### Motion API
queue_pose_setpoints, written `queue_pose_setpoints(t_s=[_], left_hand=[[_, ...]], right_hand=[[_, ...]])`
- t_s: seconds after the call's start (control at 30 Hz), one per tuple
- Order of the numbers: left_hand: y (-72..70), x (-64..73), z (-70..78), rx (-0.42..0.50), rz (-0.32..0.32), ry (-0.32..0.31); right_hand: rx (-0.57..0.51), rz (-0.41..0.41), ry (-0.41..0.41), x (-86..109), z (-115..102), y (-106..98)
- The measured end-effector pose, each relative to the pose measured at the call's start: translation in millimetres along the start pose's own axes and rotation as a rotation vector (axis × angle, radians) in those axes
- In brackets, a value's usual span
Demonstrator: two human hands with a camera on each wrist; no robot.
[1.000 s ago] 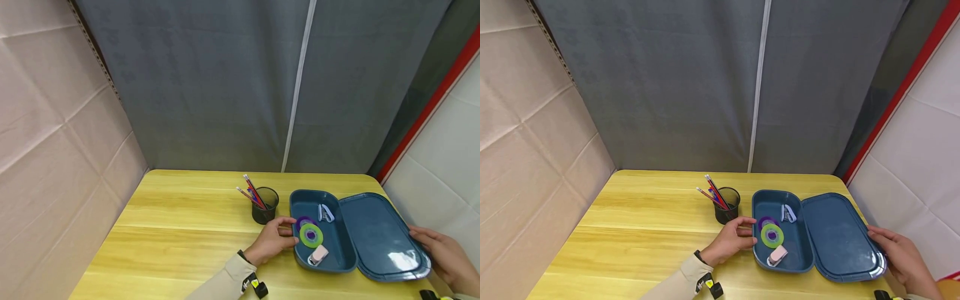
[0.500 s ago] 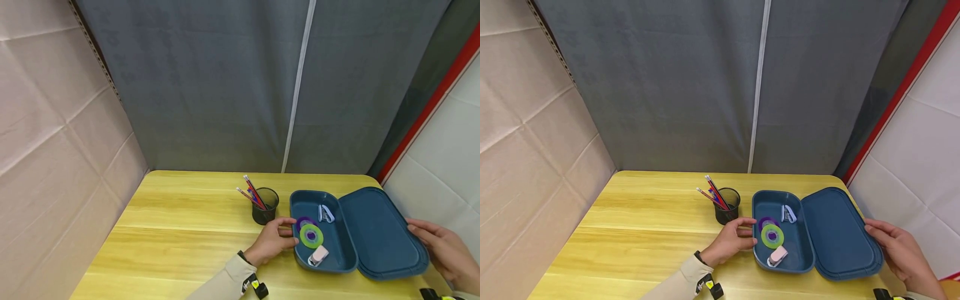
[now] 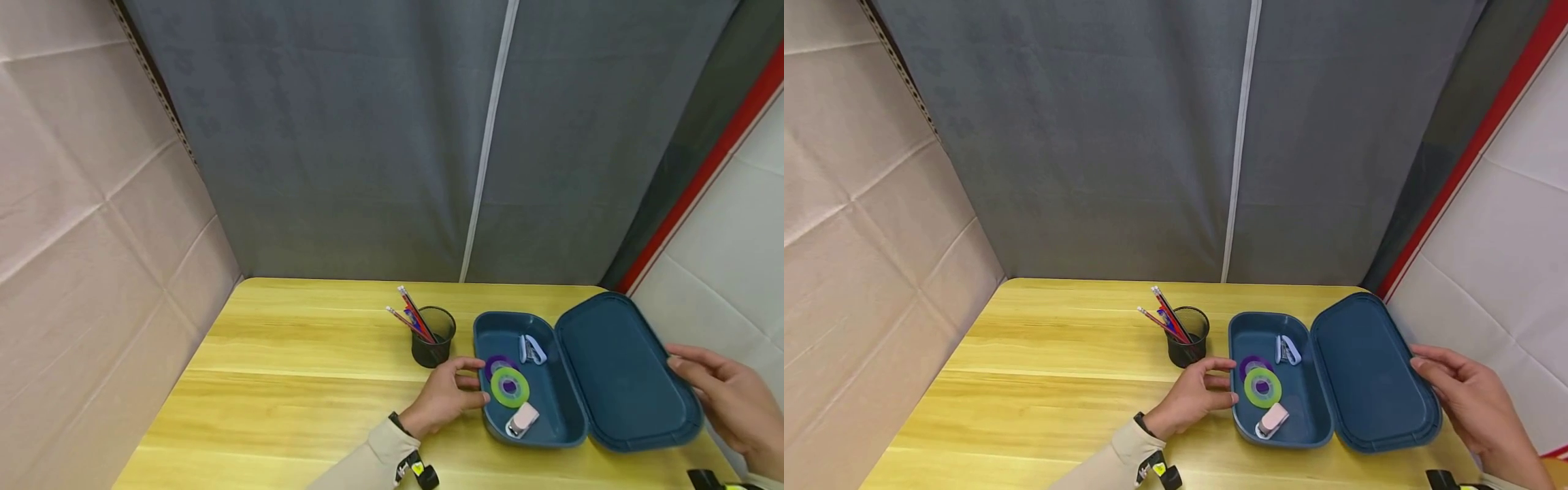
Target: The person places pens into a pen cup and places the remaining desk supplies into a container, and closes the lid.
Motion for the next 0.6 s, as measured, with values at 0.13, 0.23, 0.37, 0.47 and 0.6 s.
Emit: queue_pose_setpoints(t_s=[0.13, 0.23, 0.37, 0.47, 0.6], left_hand=[[0.0, 1.6, 2.6, -0.029, 0.006, -0.008], [-0.3, 2.1, 4.6, -0.046, 0.011, -0.010], [-1.1, 3.0, 8.0, -0.089, 0.027, -0.014], [-2.0, 3.4, 12.1, -0.153, 0.045, -0.009], [-3.1, 2.9, 19.4, -0.226, 0.068, 0.008]], right_hand=[[0.003, 0.003, -0.028, 1.1, -9.9, 4.6], [-0.013, 0.006, -0.054, 2.3, -14.6, 7.3], [-0.008, 0.011, -0.081, 3.7, -20.1, 11.1], [0.037, 0.019, -0.080, 4.6, -24.0, 14.4], [0.193, 0.036, -0.031, 5.0, -30.2, 19.5]])
Point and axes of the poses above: each hand's wrist, its own x-axis away from the middle knuckle, its own y-axis out of the palm, z = x × y, the point moved 2 cm from there along -x, towards the middle knuckle, and after that the axes turned 12 degrees about -z, right-handed, at the moved point
